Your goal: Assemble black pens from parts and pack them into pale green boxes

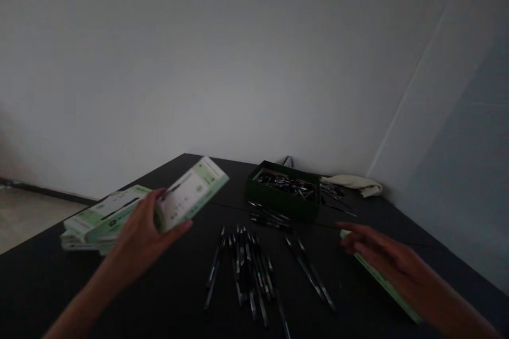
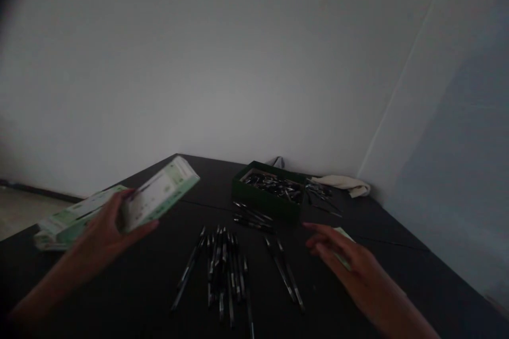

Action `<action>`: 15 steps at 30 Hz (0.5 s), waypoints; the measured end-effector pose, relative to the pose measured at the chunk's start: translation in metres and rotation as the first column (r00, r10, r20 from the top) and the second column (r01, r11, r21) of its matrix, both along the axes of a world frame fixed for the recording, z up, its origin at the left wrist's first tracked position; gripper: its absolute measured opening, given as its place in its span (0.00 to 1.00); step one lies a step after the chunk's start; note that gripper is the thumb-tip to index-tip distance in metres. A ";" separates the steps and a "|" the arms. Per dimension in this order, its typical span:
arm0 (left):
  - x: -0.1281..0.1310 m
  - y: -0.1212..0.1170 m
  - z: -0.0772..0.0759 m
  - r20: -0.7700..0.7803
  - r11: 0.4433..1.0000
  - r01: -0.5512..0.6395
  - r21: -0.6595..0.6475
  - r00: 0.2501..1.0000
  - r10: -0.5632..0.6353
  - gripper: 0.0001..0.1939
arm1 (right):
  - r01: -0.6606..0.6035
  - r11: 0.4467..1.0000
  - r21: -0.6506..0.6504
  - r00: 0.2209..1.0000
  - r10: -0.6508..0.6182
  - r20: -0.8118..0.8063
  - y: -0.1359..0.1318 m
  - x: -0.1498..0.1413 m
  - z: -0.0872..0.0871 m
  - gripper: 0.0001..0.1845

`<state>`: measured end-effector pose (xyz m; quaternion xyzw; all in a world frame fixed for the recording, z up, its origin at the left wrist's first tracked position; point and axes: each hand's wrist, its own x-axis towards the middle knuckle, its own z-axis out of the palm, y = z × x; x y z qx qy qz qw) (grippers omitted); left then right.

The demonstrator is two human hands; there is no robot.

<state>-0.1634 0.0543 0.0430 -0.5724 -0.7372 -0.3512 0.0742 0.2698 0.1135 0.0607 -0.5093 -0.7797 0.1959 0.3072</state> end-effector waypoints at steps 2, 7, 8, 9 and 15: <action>0.050 -0.003 -0.017 -0.053 0.987 0.162 -0.018 0.985 -0.162 0.36 | -0.229 0.961 -0.158 0.962 0.199 -0.184 -0.018 -0.035 0.002 0.25; 0.117 -0.008 -0.057 -0.178 0.923 0.383 -0.033 0.907 -0.382 0.34 | -0.427 0.883 -0.195 0.841 0.309 -0.444 -0.043 -0.099 -0.007 0.20; 0.121 -0.009 -0.061 -0.193 0.916 0.400 -0.028 0.897 -0.397 0.34 | -0.350 0.918 -0.185 0.876 0.251 -0.413 -0.045 -0.106 -0.010 0.18; 0.124 -0.009 -0.064 -0.202 0.913 0.408 -0.020 0.892 -0.404 0.35 | -0.276 0.946 -0.170 0.909 0.200 -0.365 -0.046 -0.111 -0.013 0.16; 0.128 -0.008 -0.069 -0.233 0.908 0.417 0.039 0.887 -0.398 0.37 | -0.163 0.985 -0.055 0.984 0.158 -0.085 -0.053 -0.133 -0.022 0.14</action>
